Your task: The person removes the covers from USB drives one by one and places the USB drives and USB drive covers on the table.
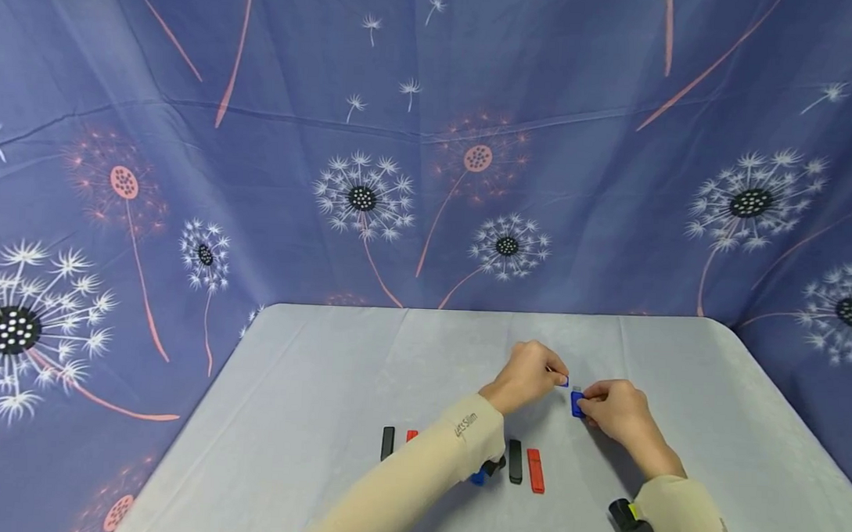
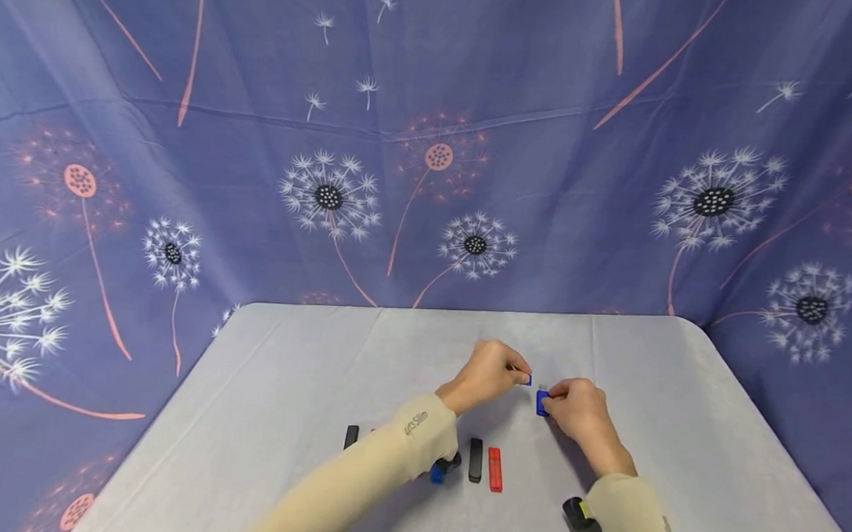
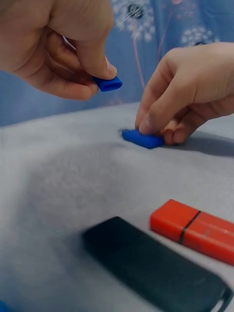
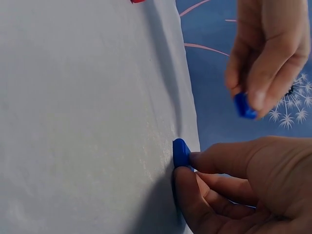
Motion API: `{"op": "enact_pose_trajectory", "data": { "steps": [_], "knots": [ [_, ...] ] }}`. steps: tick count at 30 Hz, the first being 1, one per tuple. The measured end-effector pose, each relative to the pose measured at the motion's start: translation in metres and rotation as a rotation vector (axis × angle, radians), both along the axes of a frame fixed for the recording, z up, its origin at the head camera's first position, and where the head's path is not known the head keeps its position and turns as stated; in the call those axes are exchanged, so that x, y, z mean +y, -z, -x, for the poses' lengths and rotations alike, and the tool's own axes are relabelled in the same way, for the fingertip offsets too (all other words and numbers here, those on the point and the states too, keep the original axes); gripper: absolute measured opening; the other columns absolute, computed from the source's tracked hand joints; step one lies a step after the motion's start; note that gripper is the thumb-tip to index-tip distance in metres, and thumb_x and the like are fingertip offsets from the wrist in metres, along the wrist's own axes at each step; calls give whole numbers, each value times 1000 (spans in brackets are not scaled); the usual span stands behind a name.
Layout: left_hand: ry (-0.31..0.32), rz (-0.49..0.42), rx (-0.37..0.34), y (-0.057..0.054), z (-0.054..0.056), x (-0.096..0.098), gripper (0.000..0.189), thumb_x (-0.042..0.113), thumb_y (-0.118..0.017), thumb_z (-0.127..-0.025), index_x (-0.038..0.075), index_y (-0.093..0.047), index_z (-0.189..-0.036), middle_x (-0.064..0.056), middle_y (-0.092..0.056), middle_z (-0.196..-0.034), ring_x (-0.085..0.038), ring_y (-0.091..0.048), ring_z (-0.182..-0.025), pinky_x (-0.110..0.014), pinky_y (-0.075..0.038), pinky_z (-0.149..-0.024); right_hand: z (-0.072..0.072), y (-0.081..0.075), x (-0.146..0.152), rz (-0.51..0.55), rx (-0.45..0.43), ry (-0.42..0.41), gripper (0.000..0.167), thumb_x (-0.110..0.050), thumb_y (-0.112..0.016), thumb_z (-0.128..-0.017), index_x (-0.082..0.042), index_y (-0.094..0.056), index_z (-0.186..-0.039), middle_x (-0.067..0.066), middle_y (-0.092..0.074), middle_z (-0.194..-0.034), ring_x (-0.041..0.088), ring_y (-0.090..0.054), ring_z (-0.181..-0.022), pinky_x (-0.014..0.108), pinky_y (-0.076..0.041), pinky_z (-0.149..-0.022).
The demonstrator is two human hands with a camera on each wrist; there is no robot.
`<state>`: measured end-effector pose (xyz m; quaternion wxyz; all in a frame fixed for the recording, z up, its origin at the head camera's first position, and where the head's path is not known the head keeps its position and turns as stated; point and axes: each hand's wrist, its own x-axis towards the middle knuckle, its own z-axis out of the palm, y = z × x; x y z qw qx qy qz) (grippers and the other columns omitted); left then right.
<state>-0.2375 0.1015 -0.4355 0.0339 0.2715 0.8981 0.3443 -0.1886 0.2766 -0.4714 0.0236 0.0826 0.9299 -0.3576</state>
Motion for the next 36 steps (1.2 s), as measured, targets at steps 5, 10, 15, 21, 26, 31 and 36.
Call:
{"op": "enact_pose_trajectory", "data": {
  "steps": [5,10,15,21,26,31,36],
  "knots": [
    [-47,37,-27,12,10,11,7,14,-78,-93,14,-85,-93,7,-79,-86,6,-66,-72,-8,-49,-68,-1,0,1,9,1,5,22,-9,-73,-92,11,-71,-101,8,-75,-77,13,-68,-62,31,-54,-55],
    [-85,81,-31,19,18,18,5,16,-81,-91,17,-85,-89,9,-79,-84,4,-68,-75,-7,-46,-60,-1,0,0,17,6,3,21,-9,-73,-92,10,-72,-100,8,-75,-77,13,-68,-62,31,-54,-55],
    [-91,118,-38,22,22,22,4,18,-81,-91,20,-86,-89,11,-79,-84,3,-68,-77,-8,-46,-62,-1,0,-2,10,7,-1,21,-10,-73,-92,10,-72,-99,7,-75,-76,13,-68,-62,31,-54,-55],
    [-106,206,-27,27,23,27,5,20,-81,-91,22,-86,-92,13,-79,-86,4,-65,-77,-8,-45,-63,0,0,-2,10,5,4,21,-9,-73,-92,10,-71,-99,7,-74,-76,13,-67,-62,31,-54,-55],
    [-107,226,-6,33,25,30,8,19,-78,-94,22,-85,-94,13,-79,-88,6,-63,-72,-8,-45,-59,-1,0,-2,14,16,5,21,-9,-73,-91,10,-71,-99,7,-74,-75,13,-67,-61,31,-54,-55],
    [-90,228,7,37,26,31,9,18,-77,-95,21,-85,-94,12,-79,-88,7,-59,-68,-7,-44,-57,-2,0,-1,18,19,5,21,-8,-73,-91,11,-71,-99,8,-74,-76,14,-68,-61,30,-55,-55],
    [-80,225,1,36,24,30,9,19,-76,-95,21,-85,-94,12,-79,-88,7,-60,-69,-7,-44,-57,-2,-1,-1,17,24,14,20,-8,-73,-91,10,-72,-98,7,-74,-75,14,-69,-62,29,-54,-55]
  ]
}}
